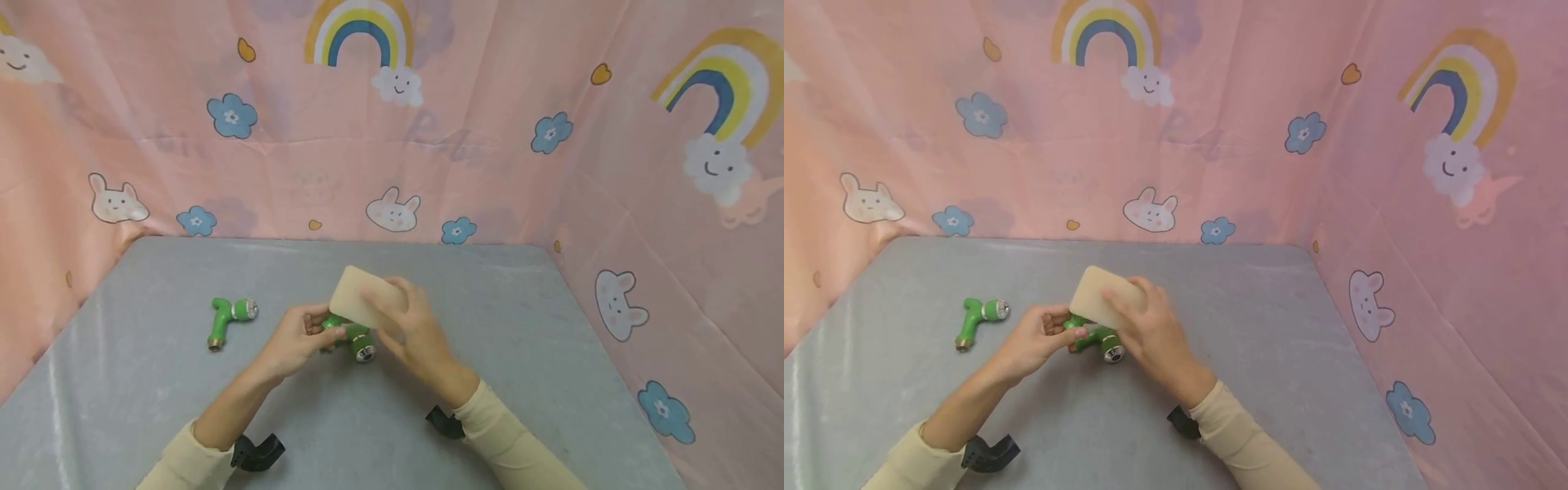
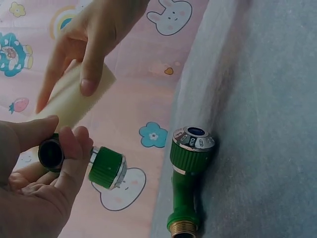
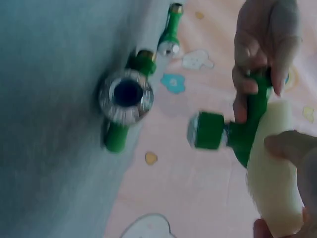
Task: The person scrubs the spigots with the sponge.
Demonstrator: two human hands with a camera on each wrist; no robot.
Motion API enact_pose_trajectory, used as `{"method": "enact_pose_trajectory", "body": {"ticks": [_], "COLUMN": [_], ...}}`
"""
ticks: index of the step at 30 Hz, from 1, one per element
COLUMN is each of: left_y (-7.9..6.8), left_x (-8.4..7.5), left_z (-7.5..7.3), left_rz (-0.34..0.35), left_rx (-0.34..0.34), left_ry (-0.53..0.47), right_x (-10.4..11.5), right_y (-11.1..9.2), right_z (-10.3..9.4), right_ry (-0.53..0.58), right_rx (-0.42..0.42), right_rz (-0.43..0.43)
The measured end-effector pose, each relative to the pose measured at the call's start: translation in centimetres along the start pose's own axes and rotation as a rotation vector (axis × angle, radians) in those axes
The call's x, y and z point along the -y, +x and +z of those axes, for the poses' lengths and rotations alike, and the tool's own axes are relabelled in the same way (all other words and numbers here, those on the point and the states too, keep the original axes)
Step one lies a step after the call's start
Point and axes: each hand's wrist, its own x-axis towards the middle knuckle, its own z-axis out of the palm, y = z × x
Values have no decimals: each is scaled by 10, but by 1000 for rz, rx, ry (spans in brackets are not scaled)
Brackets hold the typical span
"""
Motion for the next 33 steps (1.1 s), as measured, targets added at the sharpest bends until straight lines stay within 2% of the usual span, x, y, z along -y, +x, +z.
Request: {"method": "enact_pose_trajectory", "body": {"ticks": [4, 10, 15, 19, 25, 29, 33], "left_y": [0, 2, 3, 3, 4, 6, 10], "left_x": [1, 5, 8, 6, 7, 18, 30], "left_z": [-1, -10, -24, -36, -49, -54, -56], "left_rz": [-43, -101, -123, -123, -171, -219, -298], "left_rx": [33, 44, -2, -57, -90, -92, -103], "left_ry": [-23, -69, -83, -35, 1, -67, -196], "right_x": [-7, -14, -20, -24, -27, -27, -28], "right_y": [0, 2, 4, 5, 6, 6, 6], "right_z": [-2, -6, -12, -17, -19, -19, -19], "right_ry": [-81, -103, -39, 23, 49, 55, 64], "right_rx": [-64, -91, -123, -128, -129, -120, -107], "right_rz": [40, 35, 101, 157, 163, 171, 182]}}
